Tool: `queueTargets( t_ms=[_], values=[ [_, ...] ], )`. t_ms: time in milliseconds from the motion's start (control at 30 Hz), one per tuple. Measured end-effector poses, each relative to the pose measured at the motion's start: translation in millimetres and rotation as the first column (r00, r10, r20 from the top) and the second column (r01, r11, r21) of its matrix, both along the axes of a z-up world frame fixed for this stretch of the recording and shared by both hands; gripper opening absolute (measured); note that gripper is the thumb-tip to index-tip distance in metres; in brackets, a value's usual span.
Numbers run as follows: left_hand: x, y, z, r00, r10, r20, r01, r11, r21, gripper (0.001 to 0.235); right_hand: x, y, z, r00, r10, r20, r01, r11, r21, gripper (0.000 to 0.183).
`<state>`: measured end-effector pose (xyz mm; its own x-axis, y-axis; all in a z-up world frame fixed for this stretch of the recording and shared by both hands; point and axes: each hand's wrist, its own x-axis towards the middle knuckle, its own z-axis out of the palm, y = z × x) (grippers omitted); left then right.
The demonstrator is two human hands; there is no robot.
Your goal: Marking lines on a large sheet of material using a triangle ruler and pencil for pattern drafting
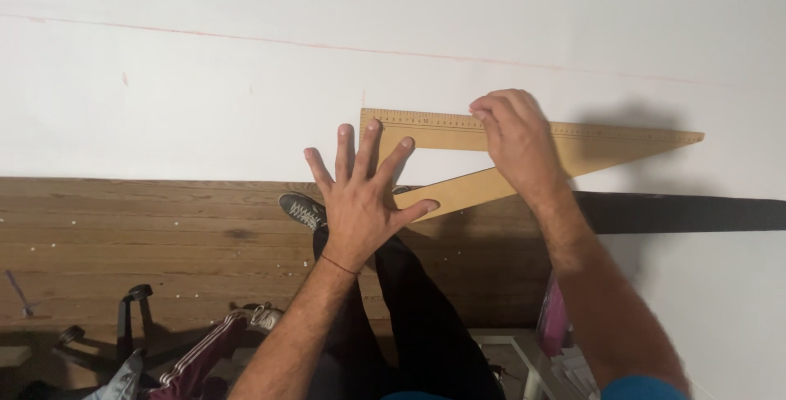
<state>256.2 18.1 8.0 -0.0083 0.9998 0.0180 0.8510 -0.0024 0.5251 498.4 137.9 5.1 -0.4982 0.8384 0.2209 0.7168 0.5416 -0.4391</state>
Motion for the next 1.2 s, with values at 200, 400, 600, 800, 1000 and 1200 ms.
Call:
queueTargets(
  t_ms=[200, 400, 600, 800, 1000, 1200],
  values=[
    [0, -1, -2, 1.0, 0.004, -0.002, -0.004, 1.0, -0.02, 0.088, -5, 0, -10, 0.999, 0.032, 0.026, -0.032, 0.999, -0.009, 0.007],
    [0, 0, -1, 1.0, 0.009, 0.006, -0.009, 1.0, -0.01, 0.088, -10, 0, -9, 0.991, 0.06, 0.119, -0.061, 0.998, 0.002, 0.006],
    [-2, -2, -2, 1.0, 0.006, 0.008, -0.005, 1.0, -0.023, 0.086, -17, 8, -6, 0.983, 0.042, 0.18, -0.042, 0.999, -0.002, 0.007],
    [-1, 0, -2, 1.0, 0.007, 0.004, -0.007, 0.999, -0.032, 0.086, -15, 10, -4, 0.964, 0.111, 0.243, -0.119, 0.993, 0.018, 0.006],
    [-2, 3, -4, 0.999, 0.012, -0.03, -0.012, 1.0, -0.006, 0.087, -21, 9, 3, 0.953, 0.083, 0.291, -0.103, 0.993, 0.056, 0.006],
    [-3, -1, 1, 1.0, 0.018, -0.001, -0.018, 1.0, 0.005, 0.087, -16, 5, -1, 0.976, 0.08, 0.205, -0.097, 0.993, 0.073, 0.005]
  ],
)
